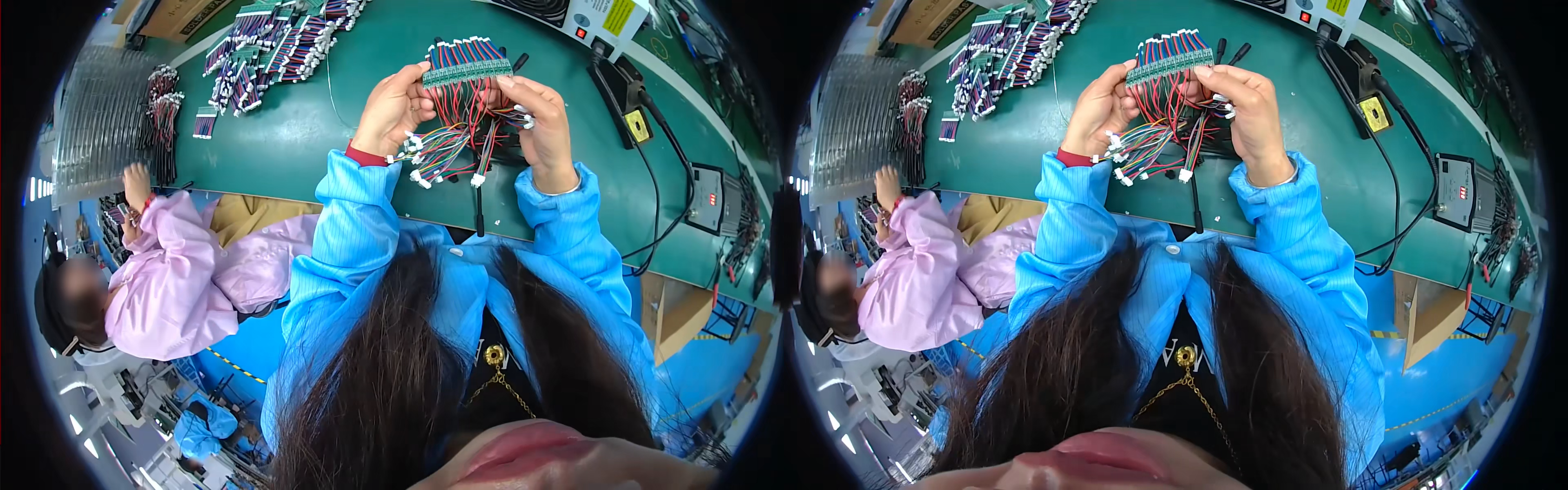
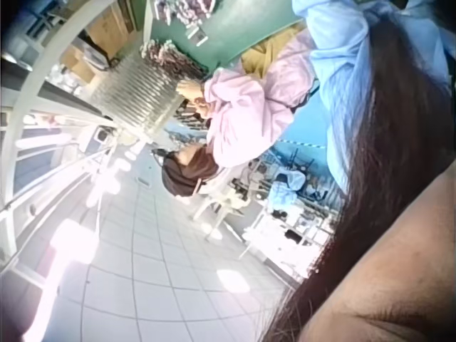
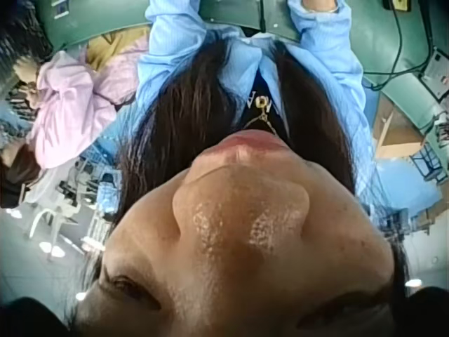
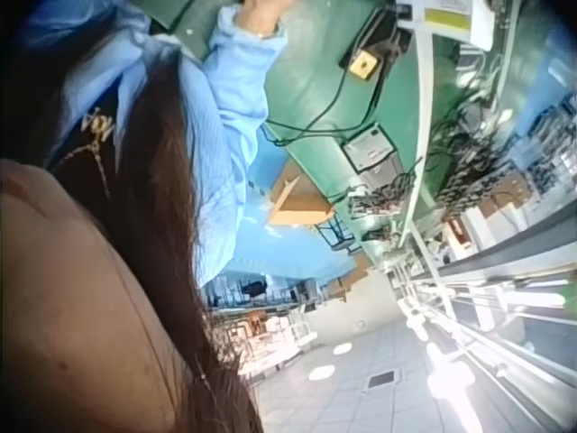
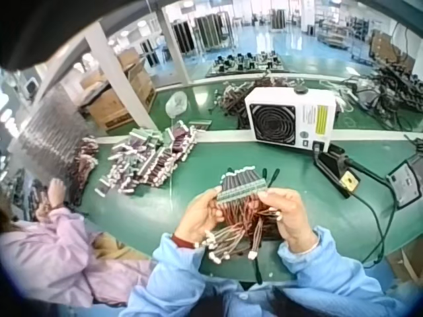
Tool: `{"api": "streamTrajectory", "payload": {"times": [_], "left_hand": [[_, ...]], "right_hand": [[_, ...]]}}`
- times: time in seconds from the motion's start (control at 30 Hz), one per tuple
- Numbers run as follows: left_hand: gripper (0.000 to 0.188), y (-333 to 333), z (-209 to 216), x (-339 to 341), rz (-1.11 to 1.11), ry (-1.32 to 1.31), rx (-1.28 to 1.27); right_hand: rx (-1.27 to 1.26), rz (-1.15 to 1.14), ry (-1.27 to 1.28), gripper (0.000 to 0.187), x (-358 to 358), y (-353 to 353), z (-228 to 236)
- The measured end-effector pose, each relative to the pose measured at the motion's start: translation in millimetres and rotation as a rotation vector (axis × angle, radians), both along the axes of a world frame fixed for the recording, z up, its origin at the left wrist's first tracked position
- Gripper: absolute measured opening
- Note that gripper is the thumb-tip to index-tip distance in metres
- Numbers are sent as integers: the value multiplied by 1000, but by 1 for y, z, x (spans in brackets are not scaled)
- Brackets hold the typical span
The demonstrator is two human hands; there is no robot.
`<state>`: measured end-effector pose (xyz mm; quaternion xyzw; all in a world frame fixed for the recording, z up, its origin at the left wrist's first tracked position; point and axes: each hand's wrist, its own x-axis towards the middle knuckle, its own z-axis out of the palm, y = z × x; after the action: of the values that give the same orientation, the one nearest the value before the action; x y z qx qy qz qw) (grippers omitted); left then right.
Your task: Soldering multiple colored wire leads onto a printed circuit board using a soldering iron.
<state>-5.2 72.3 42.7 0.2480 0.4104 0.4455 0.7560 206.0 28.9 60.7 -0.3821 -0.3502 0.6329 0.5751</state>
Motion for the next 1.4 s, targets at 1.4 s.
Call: {"api": "streamTrajectory", "payload": {"times": [1.4], "left_hand": [[22,-10,-3,-2,30,26,-53]], "right_hand": [[-52,93,16,27,5,2,-10]]}}
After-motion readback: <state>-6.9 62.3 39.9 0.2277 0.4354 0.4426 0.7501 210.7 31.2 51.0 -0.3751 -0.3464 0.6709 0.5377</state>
